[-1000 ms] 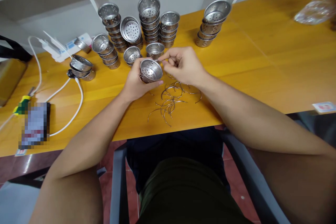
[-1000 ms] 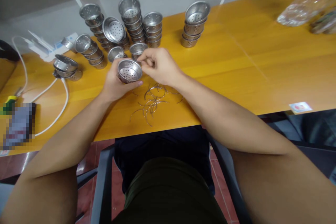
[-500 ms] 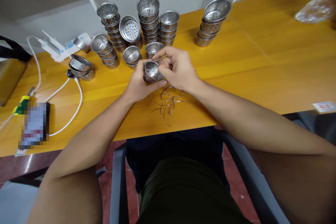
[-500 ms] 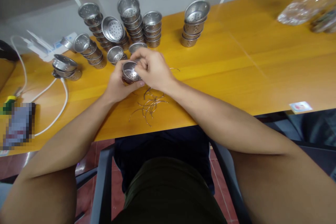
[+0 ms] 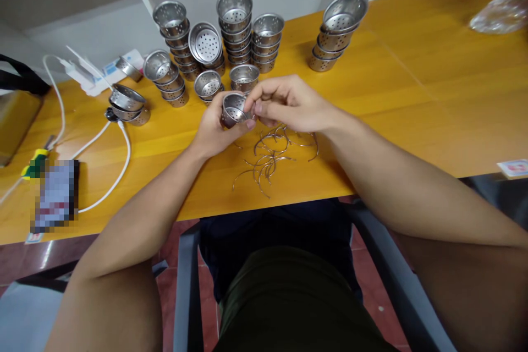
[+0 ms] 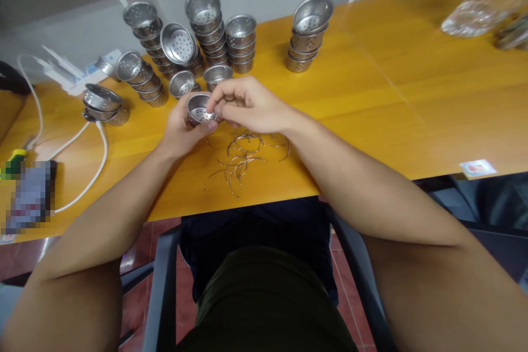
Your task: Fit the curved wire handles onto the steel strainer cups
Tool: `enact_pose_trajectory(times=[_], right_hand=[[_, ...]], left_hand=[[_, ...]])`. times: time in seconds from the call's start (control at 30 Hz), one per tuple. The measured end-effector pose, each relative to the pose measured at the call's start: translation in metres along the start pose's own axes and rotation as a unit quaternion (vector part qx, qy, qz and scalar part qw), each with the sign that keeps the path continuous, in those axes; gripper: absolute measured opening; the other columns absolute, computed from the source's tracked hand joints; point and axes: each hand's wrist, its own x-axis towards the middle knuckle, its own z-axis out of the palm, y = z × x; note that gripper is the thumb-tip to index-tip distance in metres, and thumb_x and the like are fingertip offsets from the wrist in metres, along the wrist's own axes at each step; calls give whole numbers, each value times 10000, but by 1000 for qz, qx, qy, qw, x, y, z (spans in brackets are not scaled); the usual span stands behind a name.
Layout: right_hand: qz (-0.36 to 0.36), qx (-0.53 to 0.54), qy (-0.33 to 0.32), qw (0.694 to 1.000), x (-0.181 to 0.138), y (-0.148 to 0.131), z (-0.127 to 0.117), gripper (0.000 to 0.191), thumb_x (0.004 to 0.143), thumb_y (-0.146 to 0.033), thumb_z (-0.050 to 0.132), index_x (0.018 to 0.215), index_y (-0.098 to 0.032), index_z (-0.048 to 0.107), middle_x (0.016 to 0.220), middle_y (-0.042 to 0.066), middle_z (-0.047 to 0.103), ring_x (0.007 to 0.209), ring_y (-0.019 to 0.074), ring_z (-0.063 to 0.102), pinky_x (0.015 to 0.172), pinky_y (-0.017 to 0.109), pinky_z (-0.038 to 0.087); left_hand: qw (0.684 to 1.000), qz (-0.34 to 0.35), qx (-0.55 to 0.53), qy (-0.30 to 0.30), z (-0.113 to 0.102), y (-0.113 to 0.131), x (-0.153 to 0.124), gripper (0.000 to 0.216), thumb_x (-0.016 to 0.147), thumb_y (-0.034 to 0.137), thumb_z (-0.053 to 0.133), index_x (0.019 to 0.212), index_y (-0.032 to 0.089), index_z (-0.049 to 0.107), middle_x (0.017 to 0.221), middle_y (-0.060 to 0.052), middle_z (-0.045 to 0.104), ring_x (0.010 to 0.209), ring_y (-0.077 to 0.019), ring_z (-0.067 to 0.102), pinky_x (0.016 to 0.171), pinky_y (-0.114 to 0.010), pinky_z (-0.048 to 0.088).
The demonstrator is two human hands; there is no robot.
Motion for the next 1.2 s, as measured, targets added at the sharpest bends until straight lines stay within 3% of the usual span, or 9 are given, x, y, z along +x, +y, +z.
enact_pose_trajectory(times=[0.1, 0.3, 0.47, 0.83, 1.03, 1.2], right_hand=[[-10, 20, -57, 998, -2, -3, -11, 497, 1037, -656, 1109, 1130, -252, 835, 880, 8, 786, 695, 155, 653, 619, 310, 552], [0, 1, -26, 1000, -3, 2, -7, 502, 1048, -669, 1105, 1091, -259, 817, 828, -18, 741, 688, 155, 640, 615, 305, 554], [12, 11, -27, 999, -4, 7, -1, 460, 1052, -599, 1098, 1113, -258, 796, 895, 5, 791, 716, 163, 687, 666, 328, 627], [3, 0, -27, 1000, -5, 13, 0, 405, 1094, -560, 1046, 1132, -272, 763, 864, -16, 737, 735, 176, 689, 684, 334, 624], [6, -16, -17, 1000, -5, 16, 2, 381, 1094, -535, 1038, 1130, -271, 765, 844, -23, 724, 716, 175, 675, 657, 336, 581], [-39, -8, -8, 999, -4, 25, 4, 365, 1130, -522, 1029, 1115, -262, 773, 819, -27, 717, 668, 156, 630, 595, 314, 512]], left_hand=[[999, -19, -16, -20, -3, -1, 0, 961, 936, 989, 1030, 1552, 307, 749, 1376, -95, 861, 1220, -310, 853, 1099, -498, 741], [999, -23, -9, -27, -2, -9, -1, 1133, 825, 983, 1111, 1636, 313, 691, 1516, -123, 830, 1392, -379, 857, 1253, -578, 732], [1000, -9, 5, -9, -1, -15, -2, 1053, 867, 924, 1121, 1620, 318, 702, 1450, -110, 850, 1348, -369, 871, 1231, -569, 748], [999, 24, 27, -14, -5, -18, -1, 991, 941, 957, 1044, 1612, 318, 696, 1432, -110, 847, 1262, -334, 882, 1115, -518, 782], [997, 70, 36, -9, -13, -28, 2, 954, 994, 959, 1003, 1645, 330, 701, 1447, -104, 831, 1256, -325, 883, 1136, -523, 782], [994, 86, 68, -22, -17, -30, 2, 904, 1078, 915, 954, 1707, 341, 649, 1486, -97, 812, 1301, -311, 875, 1178, -510, 767]])
